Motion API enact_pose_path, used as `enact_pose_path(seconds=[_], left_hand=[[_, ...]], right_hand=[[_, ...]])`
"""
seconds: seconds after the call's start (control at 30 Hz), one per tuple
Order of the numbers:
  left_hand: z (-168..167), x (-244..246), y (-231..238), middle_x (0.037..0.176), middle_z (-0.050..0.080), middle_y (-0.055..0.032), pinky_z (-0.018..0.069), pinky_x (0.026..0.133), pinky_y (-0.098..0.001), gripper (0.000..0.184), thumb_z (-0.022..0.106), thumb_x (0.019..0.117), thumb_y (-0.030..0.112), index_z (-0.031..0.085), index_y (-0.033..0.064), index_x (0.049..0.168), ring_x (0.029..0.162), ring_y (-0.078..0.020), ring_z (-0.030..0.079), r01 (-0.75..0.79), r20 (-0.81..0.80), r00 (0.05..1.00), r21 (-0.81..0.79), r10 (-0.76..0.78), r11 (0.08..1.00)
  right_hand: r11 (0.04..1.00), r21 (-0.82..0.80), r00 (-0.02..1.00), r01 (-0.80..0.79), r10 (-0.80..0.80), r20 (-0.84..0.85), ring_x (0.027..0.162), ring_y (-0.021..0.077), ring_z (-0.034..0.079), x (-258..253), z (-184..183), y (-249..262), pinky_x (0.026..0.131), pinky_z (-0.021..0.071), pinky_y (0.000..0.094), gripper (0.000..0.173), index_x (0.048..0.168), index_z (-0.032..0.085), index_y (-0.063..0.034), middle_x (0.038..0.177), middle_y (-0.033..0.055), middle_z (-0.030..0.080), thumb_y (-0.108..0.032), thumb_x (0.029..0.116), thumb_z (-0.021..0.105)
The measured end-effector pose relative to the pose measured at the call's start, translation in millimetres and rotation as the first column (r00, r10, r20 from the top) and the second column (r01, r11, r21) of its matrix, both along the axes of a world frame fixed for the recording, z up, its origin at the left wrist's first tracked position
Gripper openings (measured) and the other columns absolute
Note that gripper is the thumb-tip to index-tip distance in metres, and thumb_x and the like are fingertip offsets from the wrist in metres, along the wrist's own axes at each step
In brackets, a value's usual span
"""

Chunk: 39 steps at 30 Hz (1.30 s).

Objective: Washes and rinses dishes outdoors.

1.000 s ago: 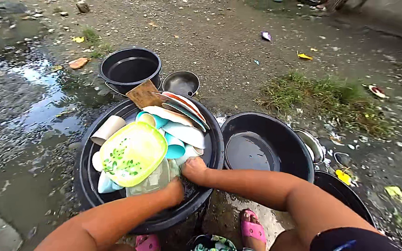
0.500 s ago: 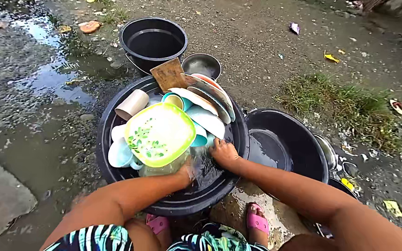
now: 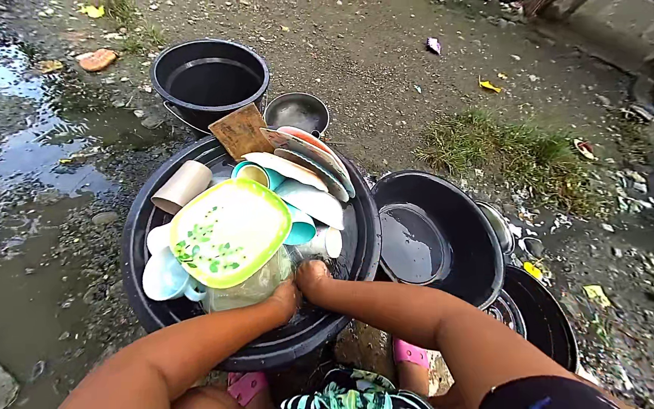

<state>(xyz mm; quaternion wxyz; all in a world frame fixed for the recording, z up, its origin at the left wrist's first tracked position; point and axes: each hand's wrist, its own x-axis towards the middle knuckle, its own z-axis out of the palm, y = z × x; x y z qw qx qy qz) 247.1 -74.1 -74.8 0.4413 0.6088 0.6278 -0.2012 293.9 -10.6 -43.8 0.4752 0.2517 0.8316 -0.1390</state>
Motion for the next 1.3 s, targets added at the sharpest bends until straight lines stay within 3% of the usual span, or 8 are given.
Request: enact_pose_path(seconds=[0.17,0.27,0.4,0.57,0.7,0.97,1.17,1.3], left_hand=[[-8,-3,-6,0.149,0.049,-0.0295,0.0255,0.122,-0.0550,0.039,0.043,0.1075,0.009,0.054,-0.0112,0.139,0.146,-0.0439,0.039,0.013,0.132,0.990,0.184,-0.038,0.983],[-4,3,-5,0.125,0.064,-0.0335,0.0446,0.104,-0.0628,0.030,0.048,0.1039,0.007,0.064,-0.0127,0.119,0.123,-0.0498,0.059,-0.116,0.114,0.990,0.292,0.086,0.949],[31,1,8,0.128,0.060,-0.0316,0.0447,0.105,-0.0579,0.056,0.063,0.1005,0.040,0.062,-0.0120,0.120,0.125,-0.0458,0.057,-0.298,0.186,0.952,0.385,0.243,0.874],[69,16,43,0.139,0.052,-0.0332,0.0455,0.108,-0.0501,0.099,0.091,0.0708,0.042,0.046,-0.0134,0.139,0.129,-0.0424,0.055,-0.633,0.585,0.767,0.626,0.262,0.455],[127,42,102,0.135,0.059,-0.0269,0.0465,0.106,-0.0548,0.097,0.083,0.0846,0.036,0.030,0.0010,0.157,0.123,-0.0405,0.060,-0.402,0.411,0.896,0.588,0.168,0.702],[229,157,195,0.127,0.061,-0.0287,0.0498,0.091,-0.0620,0.040,0.058,0.0992,0.000,0.054,-0.0033,0.139,0.120,-0.0473,0.059,0.203,-0.269,0.959,0.435,-0.088,0.877],[249,179,218,0.126,0.061,-0.0281,0.0517,0.087,-0.0596,0.041,0.054,0.1000,-0.004,0.052,-0.0013,0.141,0.118,-0.0461,0.061,0.267,-0.359,0.927,0.440,-0.105,0.857],[229,136,220,0.127,0.062,-0.0261,0.0523,0.087,-0.0630,0.067,0.077,0.0900,0.016,0.047,0.0085,0.149,0.117,-0.0468,0.061,0.140,-0.228,0.974,0.539,-0.017,0.830]], right_hand=[[0.998,-0.059,0.998,0.017,-0.021,-0.060,0.128,0.0495,0.054,5,13,10,0.097,0.0474,0.0629,0.032,0.129,0.055,0.0162,0.139,0.0338,0.054,-0.001,0.1029,0.048],[0.998,-0.059,0.992,0.039,-0.045,-0.117,0.126,0.0501,0.056,17,26,33,0.095,0.0474,0.0660,0.030,0.126,0.059,0.0127,0.136,0.0328,0.057,-0.002,0.1026,0.049],[0.984,-0.129,0.949,0.122,-0.154,-0.274,0.122,0.0512,0.057,49,56,86,0.095,0.0443,0.0697,0.029,0.125,0.062,0.0077,0.129,0.0331,0.060,-0.006,0.1015,0.054],[0.728,-0.629,0.624,0.273,-0.632,-0.460,0.061,0.0075,0.055,116,80,147,0.058,0.0484,0.0241,0.028,0.128,0.058,0.0048,0.088,0.0083,0.062,-0.009,0.1089,0.043],[0.405,-0.873,0.260,0.271,-0.904,-0.339,0.053,-0.0004,0.054,165,75,172,0.050,0.0455,0.0153,0.016,0.111,0.058,-0.0068,0.071,-0.0065,0.063,-0.006,0.1033,0.044],[0.302,-0.928,-0.260,0.220,-0.898,-0.354,0.055,0.0003,0.059,217,63,201,0.055,0.0512,0.0178,0.024,0.088,0.060,-0.0156,0.065,-0.0097,0.065,0.003,0.0964,0.046],[0.652,-0.465,-0.048,0.599,-0.550,-0.834,0.081,0.0142,0.062,282,29,257,0.078,0.0522,0.0324,0.018,0.110,0.068,0.0033,0.092,0.0096,0.067,-0.009,0.0970,0.066],[0.294,0.018,0.207,0.956,-0.626,-0.752,0.139,0.0584,0.038,376,-34,274,0.112,0.0349,0.0675,0.082,0.152,0.036,0.0109,0.151,0.0439,0.035,-0.028,0.0916,0.076]])
